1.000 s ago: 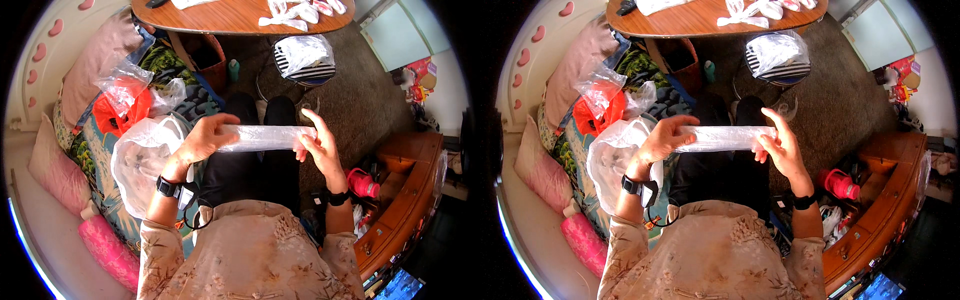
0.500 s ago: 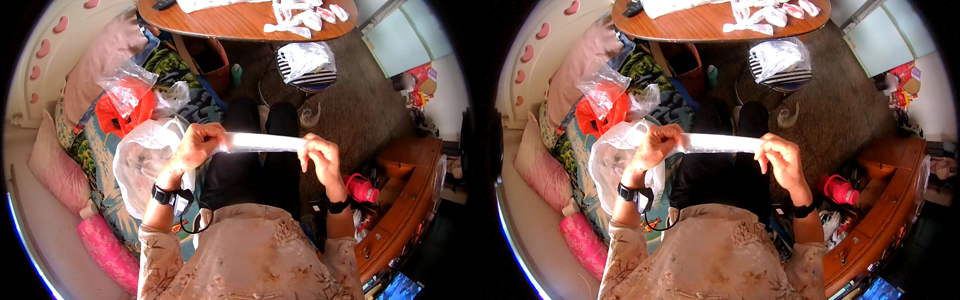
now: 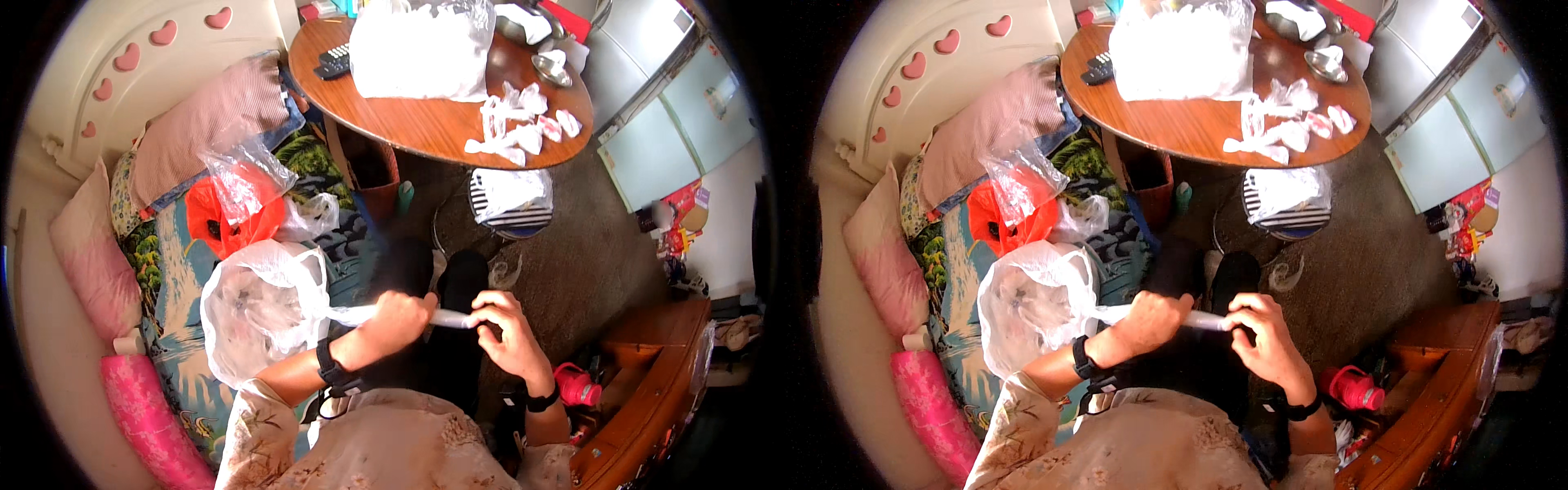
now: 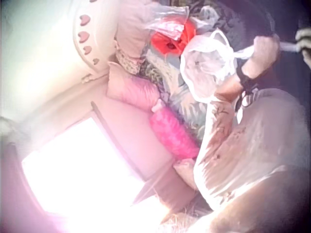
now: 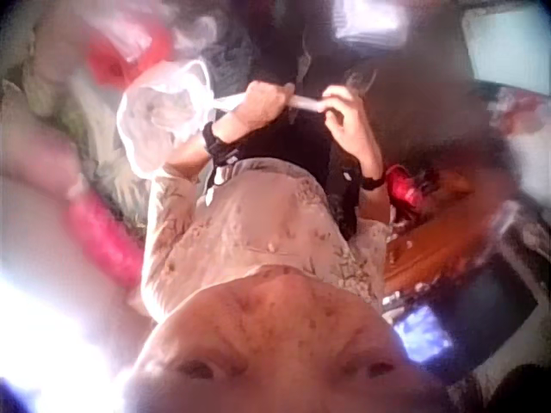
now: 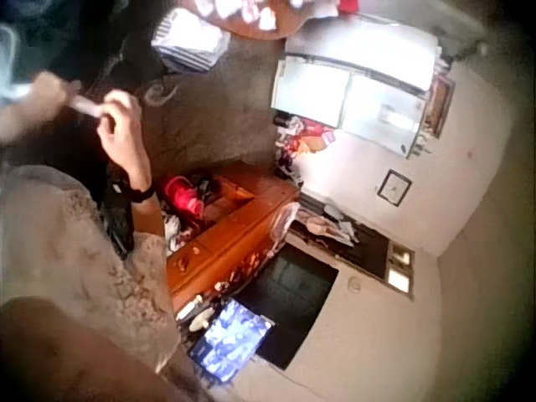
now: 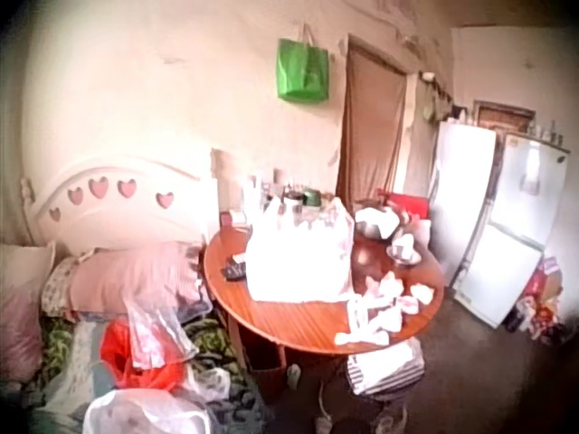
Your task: The person sorts through plastic bags, pulling items from a large white bag, unfolding smaller transparent bags, and folding or rolling them by hand before setting them aside.
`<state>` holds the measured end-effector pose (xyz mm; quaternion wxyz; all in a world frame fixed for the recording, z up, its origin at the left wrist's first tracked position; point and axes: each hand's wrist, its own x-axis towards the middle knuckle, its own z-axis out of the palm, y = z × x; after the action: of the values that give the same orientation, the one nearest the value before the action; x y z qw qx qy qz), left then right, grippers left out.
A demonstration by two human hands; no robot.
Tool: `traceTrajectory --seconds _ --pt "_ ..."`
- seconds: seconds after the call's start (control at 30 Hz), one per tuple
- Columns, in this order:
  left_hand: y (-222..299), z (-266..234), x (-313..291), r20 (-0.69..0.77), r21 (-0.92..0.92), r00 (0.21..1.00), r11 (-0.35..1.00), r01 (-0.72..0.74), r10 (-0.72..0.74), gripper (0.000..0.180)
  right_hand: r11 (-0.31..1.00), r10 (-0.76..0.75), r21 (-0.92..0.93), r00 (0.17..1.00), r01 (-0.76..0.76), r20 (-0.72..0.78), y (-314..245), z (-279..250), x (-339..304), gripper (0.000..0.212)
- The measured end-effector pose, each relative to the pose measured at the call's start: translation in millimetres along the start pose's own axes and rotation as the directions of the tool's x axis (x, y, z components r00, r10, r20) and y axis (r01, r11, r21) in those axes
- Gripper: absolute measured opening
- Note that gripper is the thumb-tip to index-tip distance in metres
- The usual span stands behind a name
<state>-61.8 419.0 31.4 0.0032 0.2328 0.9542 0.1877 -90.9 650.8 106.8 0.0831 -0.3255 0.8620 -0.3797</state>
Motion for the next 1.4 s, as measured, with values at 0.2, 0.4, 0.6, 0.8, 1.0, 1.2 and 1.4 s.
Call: traceTrajectory --seconds 0.2,0.4,0.6,0.8,1.0,1.2,1.4 --pt "11 -10 2 -0.045 0.132 0.995 0.988 -0.077 0.084 0.011 0.992 0.105 0.046 0.964 -0.12 0.244 -6 46 22 0.068" --pt "-7 -49 -6 0.02 -0.164 0.992 0.98 -0.117 0.122 0.013 0.868 0.071 0.433 0.925 -0.242 0.373 14 62 12 0.019" --pt "-15 -90 -11 0.061 -0.64 0.959 0.748 -0.174 0.276 0.017 0.427 0.02 0.821 0.912 -0.379 0.41 4 42 -5 0.032" --pt "-4 -65 0 -0.255 -0.534 0.967 0.836 -0.124 -0.019 0.016 0.323 0.153 0.946 0.988 -0.028 -0.023 -22 29 10 0.031" --pt "30 -52 4 -0.359 -0.187 0.93 0.971 -0.152 0.076 0.015 0.844 0.24 0.536 0.874 0.028 -0.423 -9 48 46 0.017" --pt "9 -77 20 -0.359 -0.674 0.933 0.686 -0.275 0.022 0.01 0.873 0.125 0.487 0.968 -0.003 -0.219 -3 53 19 0.019" --pt "6 -67 16 -0.044 -0.971 0.989 0.239 -0.01 -0.141 0.018 0.583 0.17 0.8 0.984 -0.145 0.055 -18 45 16 0.02"
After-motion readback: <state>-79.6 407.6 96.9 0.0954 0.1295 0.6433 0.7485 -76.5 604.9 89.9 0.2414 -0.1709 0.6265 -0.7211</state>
